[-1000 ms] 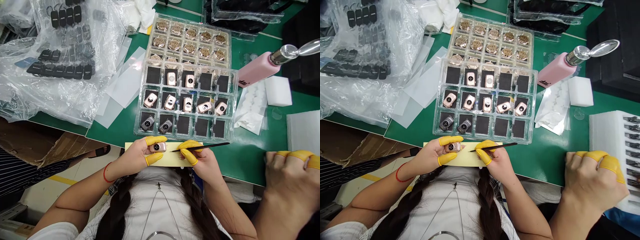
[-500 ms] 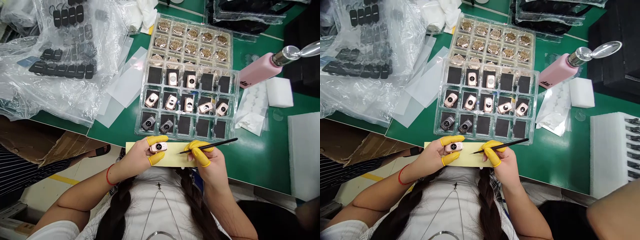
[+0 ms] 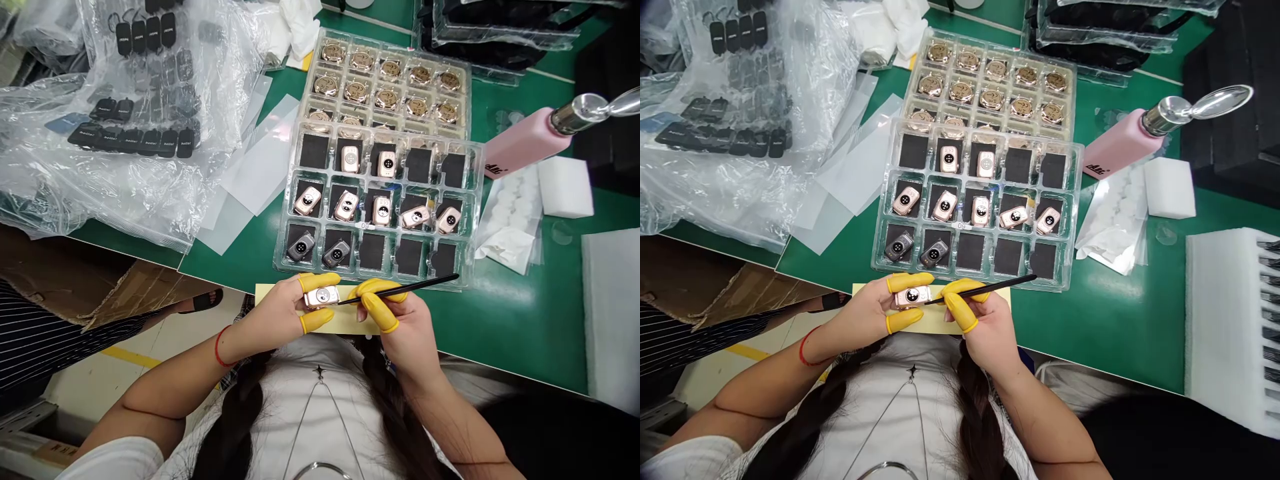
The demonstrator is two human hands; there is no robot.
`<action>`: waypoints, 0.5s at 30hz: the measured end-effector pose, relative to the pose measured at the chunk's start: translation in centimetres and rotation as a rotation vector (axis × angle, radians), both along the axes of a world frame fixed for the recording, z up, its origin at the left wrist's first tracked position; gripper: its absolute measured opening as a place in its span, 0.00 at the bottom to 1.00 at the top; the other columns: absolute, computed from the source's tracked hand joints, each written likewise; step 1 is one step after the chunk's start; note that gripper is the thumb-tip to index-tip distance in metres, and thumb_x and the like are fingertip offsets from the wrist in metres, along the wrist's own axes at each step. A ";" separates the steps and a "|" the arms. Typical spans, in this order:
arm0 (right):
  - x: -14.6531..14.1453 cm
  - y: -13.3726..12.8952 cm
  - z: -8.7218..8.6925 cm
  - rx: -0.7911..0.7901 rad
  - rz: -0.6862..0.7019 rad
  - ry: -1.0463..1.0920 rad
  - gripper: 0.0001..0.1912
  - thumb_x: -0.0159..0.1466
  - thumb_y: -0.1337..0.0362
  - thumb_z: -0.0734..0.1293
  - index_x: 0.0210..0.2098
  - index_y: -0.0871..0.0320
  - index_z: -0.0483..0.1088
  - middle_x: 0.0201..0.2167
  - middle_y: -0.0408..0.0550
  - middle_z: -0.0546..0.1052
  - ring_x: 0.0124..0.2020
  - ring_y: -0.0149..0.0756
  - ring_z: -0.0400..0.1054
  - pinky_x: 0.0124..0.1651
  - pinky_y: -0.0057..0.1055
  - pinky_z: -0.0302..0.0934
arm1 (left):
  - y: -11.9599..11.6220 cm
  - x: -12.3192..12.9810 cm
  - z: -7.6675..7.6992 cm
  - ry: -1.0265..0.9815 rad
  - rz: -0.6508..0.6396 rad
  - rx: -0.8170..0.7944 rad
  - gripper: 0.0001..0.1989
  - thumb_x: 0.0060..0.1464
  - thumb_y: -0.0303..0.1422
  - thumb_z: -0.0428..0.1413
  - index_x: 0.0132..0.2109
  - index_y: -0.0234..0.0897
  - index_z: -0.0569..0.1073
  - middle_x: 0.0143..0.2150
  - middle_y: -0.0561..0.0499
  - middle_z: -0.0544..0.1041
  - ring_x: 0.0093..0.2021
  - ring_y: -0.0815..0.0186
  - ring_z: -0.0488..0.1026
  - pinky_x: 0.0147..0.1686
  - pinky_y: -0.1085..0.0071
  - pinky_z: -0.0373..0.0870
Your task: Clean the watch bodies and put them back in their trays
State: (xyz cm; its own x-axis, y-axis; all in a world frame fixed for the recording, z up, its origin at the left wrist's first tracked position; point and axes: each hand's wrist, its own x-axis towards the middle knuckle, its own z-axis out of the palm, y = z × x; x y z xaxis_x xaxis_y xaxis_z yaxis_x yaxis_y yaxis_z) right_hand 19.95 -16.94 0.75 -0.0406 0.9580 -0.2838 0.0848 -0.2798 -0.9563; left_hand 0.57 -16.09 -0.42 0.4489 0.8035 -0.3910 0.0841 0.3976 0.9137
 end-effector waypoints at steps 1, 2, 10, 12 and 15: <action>0.0 0.0 0.0 -0.003 0.004 -0.002 0.14 0.58 0.54 0.70 0.23 0.56 0.71 0.20 0.43 0.74 0.23 0.32 0.68 0.28 0.28 0.65 | 0.0 0.0 0.0 0.004 -0.006 0.009 0.24 0.53 0.32 0.59 0.57 0.35 0.70 0.55 0.41 0.72 0.51 0.56 0.73 0.49 0.63 0.73; -0.1 0.0 0.1 -0.007 0.008 -0.006 0.15 0.58 0.53 0.70 0.22 0.56 0.70 0.20 0.44 0.74 0.23 0.32 0.68 0.28 0.28 0.65 | 0.0 0.0 -0.1 0.009 -0.010 0.017 0.24 0.53 0.32 0.59 0.57 0.35 0.70 0.55 0.41 0.72 0.51 0.56 0.73 0.49 0.63 0.73; -0.2 0.2 -0.1 -0.006 0.013 0.000 0.14 0.58 0.55 0.70 0.22 0.56 0.70 0.20 0.44 0.74 0.23 0.32 0.68 0.28 0.28 0.66 | 0.2 -0.1 0.0 0.064 -0.061 0.097 0.23 0.53 0.33 0.59 0.57 0.37 0.70 0.53 0.43 0.73 0.51 0.57 0.73 0.49 0.64 0.73; -0.1 0.2 0.0 0.005 0.015 -0.001 0.14 0.58 0.57 0.70 0.21 0.57 0.70 0.21 0.44 0.74 0.23 0.32 0.68 0.28 0.27 0.66 | 0.3 -0.1 0.1 0.078 -0.071 0.117 0.23 0.53 0.34 0.58 0.57 0.36 0.70 0.52 0.43 0.73 0.51 0.57 0.73 0.48 0.64 0.73; 0.0 0.2 0.1 0.027 0.015 0.003 0.14 0.58 0.58 0.70 0.20 0.57 0.71 0.22 0.44 0.75 0.23 0.31 0.68 0.28 0.26 0.66 | 0.2 -0.1 0.1 0.084 -0.064 0.129 0.23 0.54 0.33 0.58 0.57 0.35 0.70 0.51 0.43 0.73 0.50 0.58 0.73 0.47 0.64 0.74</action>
